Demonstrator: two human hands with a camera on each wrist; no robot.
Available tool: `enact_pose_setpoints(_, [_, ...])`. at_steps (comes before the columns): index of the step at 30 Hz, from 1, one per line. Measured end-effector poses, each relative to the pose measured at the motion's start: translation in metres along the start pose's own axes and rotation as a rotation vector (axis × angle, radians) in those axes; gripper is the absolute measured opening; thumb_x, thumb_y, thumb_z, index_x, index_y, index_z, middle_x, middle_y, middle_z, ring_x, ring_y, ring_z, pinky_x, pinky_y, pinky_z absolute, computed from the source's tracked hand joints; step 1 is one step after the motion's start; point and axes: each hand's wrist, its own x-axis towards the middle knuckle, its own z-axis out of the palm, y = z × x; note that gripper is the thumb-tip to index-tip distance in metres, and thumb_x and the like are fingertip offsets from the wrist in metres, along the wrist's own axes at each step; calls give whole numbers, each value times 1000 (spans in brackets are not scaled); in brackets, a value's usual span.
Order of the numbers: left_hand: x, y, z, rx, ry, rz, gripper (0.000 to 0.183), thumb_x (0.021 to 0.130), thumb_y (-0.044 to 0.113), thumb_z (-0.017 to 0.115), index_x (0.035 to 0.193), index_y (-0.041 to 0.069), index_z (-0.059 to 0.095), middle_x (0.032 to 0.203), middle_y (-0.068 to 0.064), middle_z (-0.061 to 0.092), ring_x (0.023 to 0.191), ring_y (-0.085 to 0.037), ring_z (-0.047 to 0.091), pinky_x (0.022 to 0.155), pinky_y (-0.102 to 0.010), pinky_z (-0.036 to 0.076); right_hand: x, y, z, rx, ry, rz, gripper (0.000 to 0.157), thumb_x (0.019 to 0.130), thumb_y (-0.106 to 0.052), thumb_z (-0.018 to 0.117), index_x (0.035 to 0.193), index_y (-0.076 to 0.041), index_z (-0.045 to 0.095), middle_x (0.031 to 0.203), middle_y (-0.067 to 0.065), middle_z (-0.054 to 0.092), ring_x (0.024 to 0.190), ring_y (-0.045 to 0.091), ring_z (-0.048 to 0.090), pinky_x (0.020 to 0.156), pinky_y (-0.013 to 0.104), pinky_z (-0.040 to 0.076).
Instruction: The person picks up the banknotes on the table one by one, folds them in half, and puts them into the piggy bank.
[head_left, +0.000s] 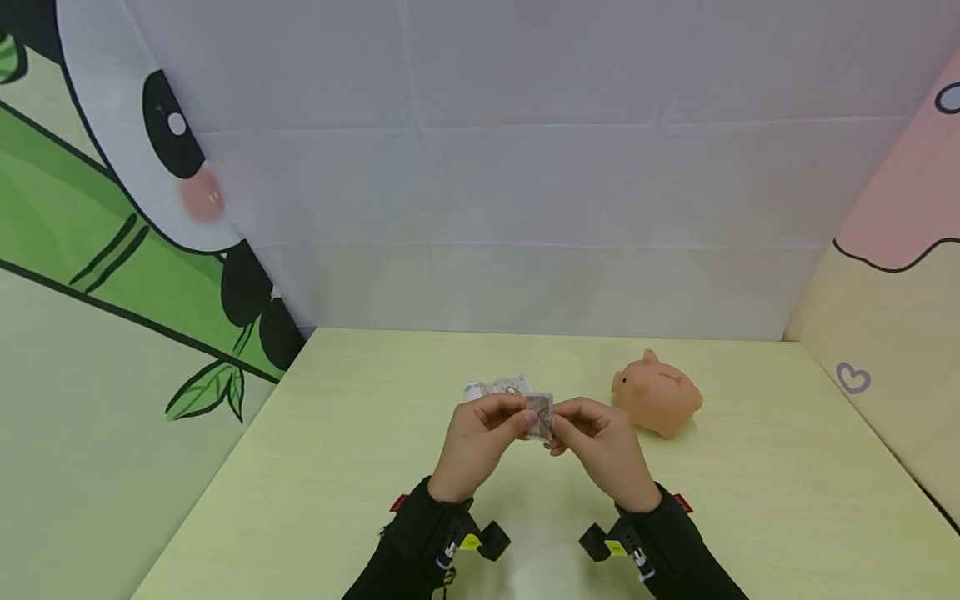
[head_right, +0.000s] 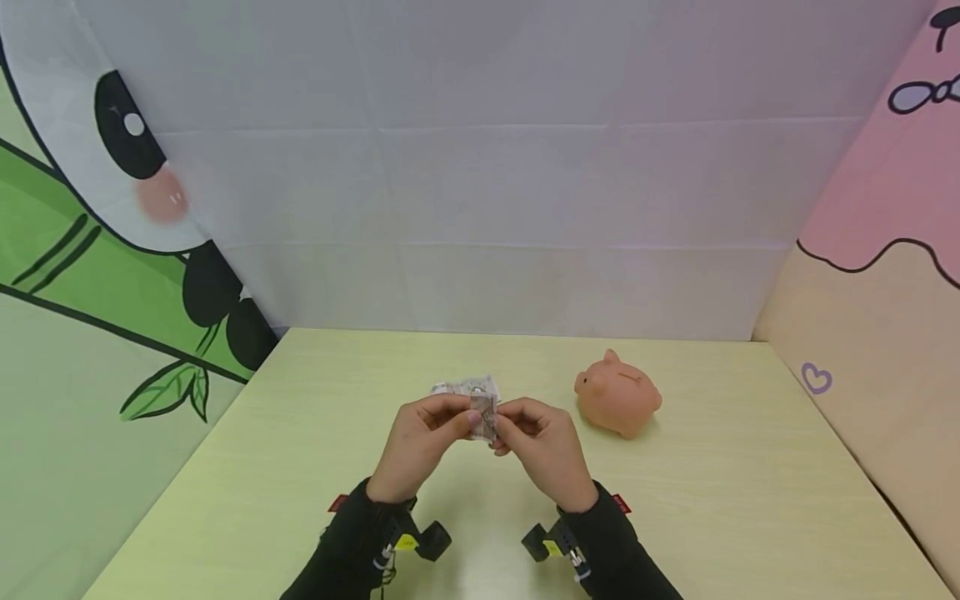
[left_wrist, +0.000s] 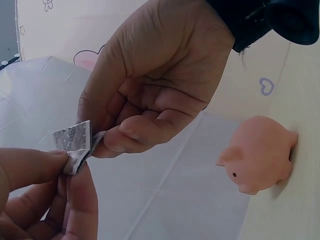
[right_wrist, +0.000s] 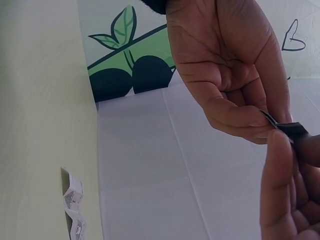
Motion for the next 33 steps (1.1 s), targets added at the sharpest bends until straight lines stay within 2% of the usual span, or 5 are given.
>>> enact_pose_setpoints(11, [0, 1, 2, 56, 60, -11, 18, 91, 10, 69, 106, -2, 71, 102, -20, 69, 79, -9, 65, 75, -26, 58, -1, -3, -1, 4, 18, 11, 19, 99, -3, 55, 103, 12, 66, 82, -6, 68, 70, 6, 66, 65, 27, 59])
enact_pose_setpoints(18, [0, 1, 3, 46, 56, -3, 18, 91, 8, 68, 105, -3, 71, 101, -21, 69, 77, -8, 66, 73, -21, 57, -1, -2, -1, -22, 21, -8, 16, 95, -1, 61, 105, 11, 67, 85, -7, 69, 70, 6, 66, 65, 27, 59])
enact_pose_setpoints(25, [0, 1, 3, 44, 47, 1, 19, 91, 8, 68, 106, -4, 71, 102, -22, 69, 77, -7, 65, 73, -21, 57, 0, 1, -2, -7, 34, -7, 14, 94, 0, 61, 101, 11, 67, 81, -8, 67, 68, 6, 65, 64, 26, 58])
enact_pose_setpoints(33, [-2, 1, 3, 47, 34, 30, 20, 92, 9, 68, 107, -4, 70, 101, -23, 69, 77, -7, 65, 73, -21, 56, 0, 1, -1, -15, 45, -3, 11, 94, 0, 61, 98, 10, 66, 77, -3, 66, 66, 6, 64, 62, 26, 58])
